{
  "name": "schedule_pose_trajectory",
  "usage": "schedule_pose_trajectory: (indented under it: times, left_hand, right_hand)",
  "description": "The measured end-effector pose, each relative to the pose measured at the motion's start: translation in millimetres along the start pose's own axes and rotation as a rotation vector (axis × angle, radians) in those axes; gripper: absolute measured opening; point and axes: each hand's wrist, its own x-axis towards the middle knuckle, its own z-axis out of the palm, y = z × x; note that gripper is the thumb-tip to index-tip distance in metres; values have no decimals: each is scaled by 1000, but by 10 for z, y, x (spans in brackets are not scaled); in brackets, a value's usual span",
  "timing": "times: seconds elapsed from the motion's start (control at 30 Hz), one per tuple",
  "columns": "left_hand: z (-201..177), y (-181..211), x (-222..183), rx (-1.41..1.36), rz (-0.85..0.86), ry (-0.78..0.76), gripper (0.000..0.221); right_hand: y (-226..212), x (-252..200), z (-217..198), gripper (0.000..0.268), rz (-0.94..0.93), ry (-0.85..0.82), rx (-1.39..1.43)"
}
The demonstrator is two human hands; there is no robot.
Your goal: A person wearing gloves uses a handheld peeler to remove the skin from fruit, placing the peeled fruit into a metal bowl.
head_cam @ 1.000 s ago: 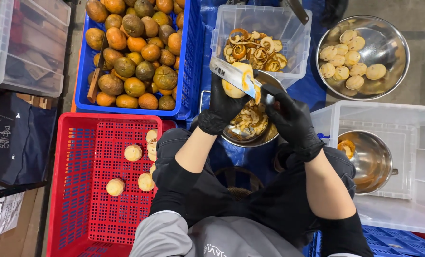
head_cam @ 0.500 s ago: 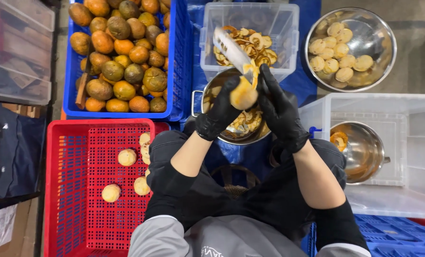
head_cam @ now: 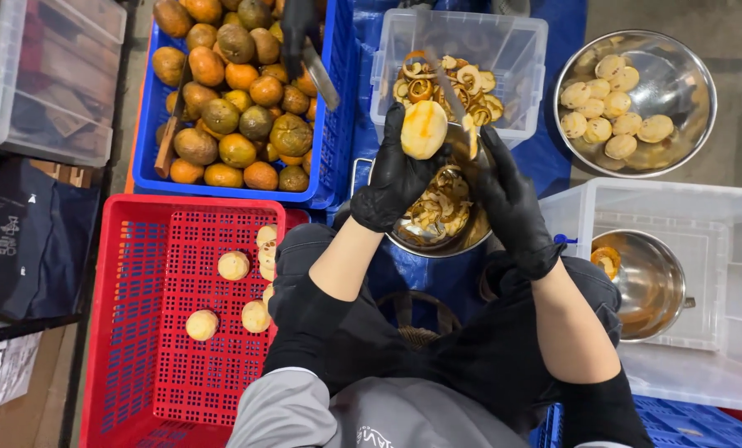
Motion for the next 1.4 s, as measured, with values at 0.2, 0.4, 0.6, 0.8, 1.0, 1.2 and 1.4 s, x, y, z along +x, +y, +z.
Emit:
schedule_pose_trajectory:
  times: [0.2, 0.4, 0.6, 0.8, 1.0, 1.2, 1.4]
  left_hand:
    - [-225, 15, 111, -127, -4, -160, 38]
    - [-287, -49, 68, -160, -32, -206, 35]
    - [-358, -131, 26, -187, -68, -251, 36]
    - [-726, -46, 268, -221, -63, -401, 42]
    - [-404, -144, -9, -124, 24, -373, 28]
    - [-616, -99, 202, -111, -38, -295, 36]
    - [-88, 177, -141, -424, -255, -329, 49]
  right_hand:
    - [-344, 68, -66, 41, -338, -9, -402]
    - [-127, 46, -26, 42, -394, 94, -625]
    - [-408, 117, 10, 23, -473, 156, -603]
    - [-387, 89, -39, 20, -465, 183, -499]
    - [-382, 92, -74, 16, -475, 202, -494]
    - [-585, 133, -84, 19, -458, 199, -439]
    - [-420, 97, -122, 17, -478, 193, -523]
